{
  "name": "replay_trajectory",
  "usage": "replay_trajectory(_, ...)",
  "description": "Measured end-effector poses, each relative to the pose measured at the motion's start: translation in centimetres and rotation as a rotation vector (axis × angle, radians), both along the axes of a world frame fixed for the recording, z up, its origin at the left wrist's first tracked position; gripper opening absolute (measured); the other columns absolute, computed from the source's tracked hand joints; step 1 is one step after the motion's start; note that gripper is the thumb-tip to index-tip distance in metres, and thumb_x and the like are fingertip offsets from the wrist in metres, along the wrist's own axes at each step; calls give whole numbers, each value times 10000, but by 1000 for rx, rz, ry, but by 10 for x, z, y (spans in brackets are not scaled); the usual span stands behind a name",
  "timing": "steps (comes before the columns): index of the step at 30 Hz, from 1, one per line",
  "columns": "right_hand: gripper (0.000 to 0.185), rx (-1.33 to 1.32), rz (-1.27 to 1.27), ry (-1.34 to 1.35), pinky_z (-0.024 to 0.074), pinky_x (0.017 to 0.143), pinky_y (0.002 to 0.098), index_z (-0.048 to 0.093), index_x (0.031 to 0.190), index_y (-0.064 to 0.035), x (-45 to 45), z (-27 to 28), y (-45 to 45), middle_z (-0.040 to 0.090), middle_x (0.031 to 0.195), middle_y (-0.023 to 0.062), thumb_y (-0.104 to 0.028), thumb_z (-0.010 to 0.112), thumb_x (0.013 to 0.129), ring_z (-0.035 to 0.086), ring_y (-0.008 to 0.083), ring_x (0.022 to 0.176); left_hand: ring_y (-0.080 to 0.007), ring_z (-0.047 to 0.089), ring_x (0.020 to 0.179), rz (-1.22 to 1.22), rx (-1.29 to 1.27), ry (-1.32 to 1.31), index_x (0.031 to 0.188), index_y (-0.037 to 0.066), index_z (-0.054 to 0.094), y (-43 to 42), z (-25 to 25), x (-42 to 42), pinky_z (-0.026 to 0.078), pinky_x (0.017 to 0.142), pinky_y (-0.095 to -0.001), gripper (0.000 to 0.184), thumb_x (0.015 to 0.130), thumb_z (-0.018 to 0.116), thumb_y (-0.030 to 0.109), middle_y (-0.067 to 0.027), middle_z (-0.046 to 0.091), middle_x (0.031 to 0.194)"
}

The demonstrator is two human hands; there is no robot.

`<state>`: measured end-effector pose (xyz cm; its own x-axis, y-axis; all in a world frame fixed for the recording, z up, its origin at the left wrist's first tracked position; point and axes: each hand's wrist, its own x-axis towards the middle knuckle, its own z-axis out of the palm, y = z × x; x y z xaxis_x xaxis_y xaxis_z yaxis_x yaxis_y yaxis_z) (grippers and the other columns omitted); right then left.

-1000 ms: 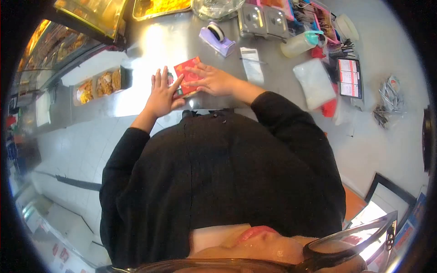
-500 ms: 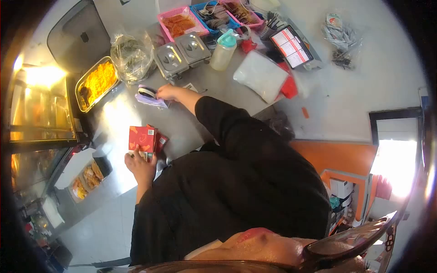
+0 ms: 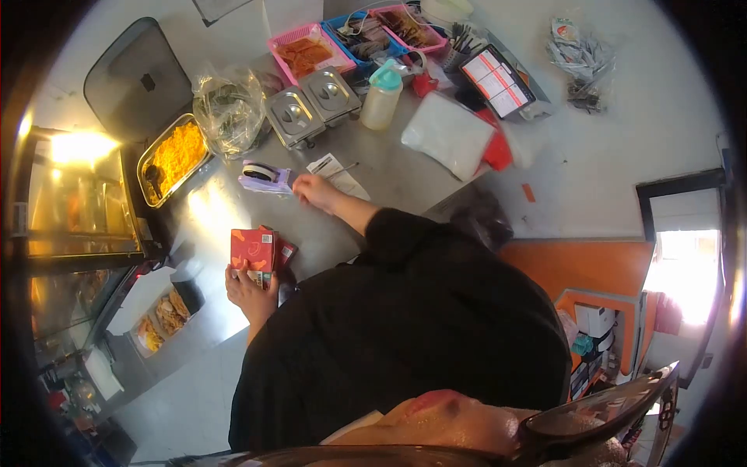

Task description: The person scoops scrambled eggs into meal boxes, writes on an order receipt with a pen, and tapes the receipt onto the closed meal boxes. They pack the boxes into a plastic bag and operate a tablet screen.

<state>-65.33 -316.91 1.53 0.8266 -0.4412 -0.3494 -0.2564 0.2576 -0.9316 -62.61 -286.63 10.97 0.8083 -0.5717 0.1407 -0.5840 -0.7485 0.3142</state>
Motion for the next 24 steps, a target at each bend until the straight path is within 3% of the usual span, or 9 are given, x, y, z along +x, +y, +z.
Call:
replay_trajectory(1,172,225,155,-149,479,633,314,664,932,-79,-15,-6,14,668,891,21,-239,606,911,611,140,721,-398,310,1330,4,-14,-2,1301,87,476,0,0,0,247,1070,-523,718,708,763,374,-248,331,1409)
replay_trajectory(3,181,281,559,-211,472,636,305,653,1003,-89,-45,28,54,669,920,8,-246,600,931,603,121,734,-394,317,1327,10,-37,1,1292,94,481,2,-2,-1,246,1068,-519,708,705,767,369,-247,335,1412)
replay_trajectory(5,178,90,569,-81,480,648,321,675,944,-66,-52,46,96,686,883,30,-236,639,901,612,124,743,-398,319,1325,2,-85,4,1289,98,482,3,1,-3,253,1062,-520,711,697,772,365,-247,343,1410)
replay_trajectory(9,238,-349,223,20,496,663,338,693,776,-16,-31,36,149,691,756,90,-242,697,848,623,165,697,-411,331,1314,-46,-162,-20,1297,102,475,5,-7,0,270,1056,-517,732,681,783,350,-255,377,1390)
replay_trajectory(12,253,-337,275,-7,501,722,364,697,774,-36,-36,39,137,683,757,114,-279,702,843,627,194,731,-415,354,1300,-62,-216,1,1276,91,499,5,-11,3,274,1052,-527,719,668,795,335,-254,430,1349)
replay_trajectory(13,241,-663,302,-151,482,827,389,700,788,-54,-38,40,132,656,784,121,-291,719,826,606,252,859,-400,344,1312,-162,-173,-87,1259,82,510,6,-10,6,274,1040,-528,708,666,799,340,-254,442,1334)
replay_trajectory(16,258,-753,291,-189,473,847,426,713,841,-38,-40,19,122,536,1049,185,-291,743,796,567,347,957,-397,397,1269,-99,-178,-20,1266,138,487,12,-4,4,313,1013,-517,731,643,826,312,-234,459,1314)
replay_trajectory(20,252,-947,304,35,475,804,435,626,956,-50,-41,21,108,548,1014,159,-210,736,796,567,333,920,-405,340,1293,-98,-134,50,1283,156,485,17,2,5,270,1021,-530,731,652,812,328,-251,360,1378)
replay_trajectory(24,341,-856,67,-84,477,769,388,544,1062,-36,-43,-2,92,546,1038,130,-226,711,832,571,271,874,-403,329,1312,-247,-113,178,1387,172,410,25,14,27,268,1029,-554,839,667,805,343,-258,304,1428)
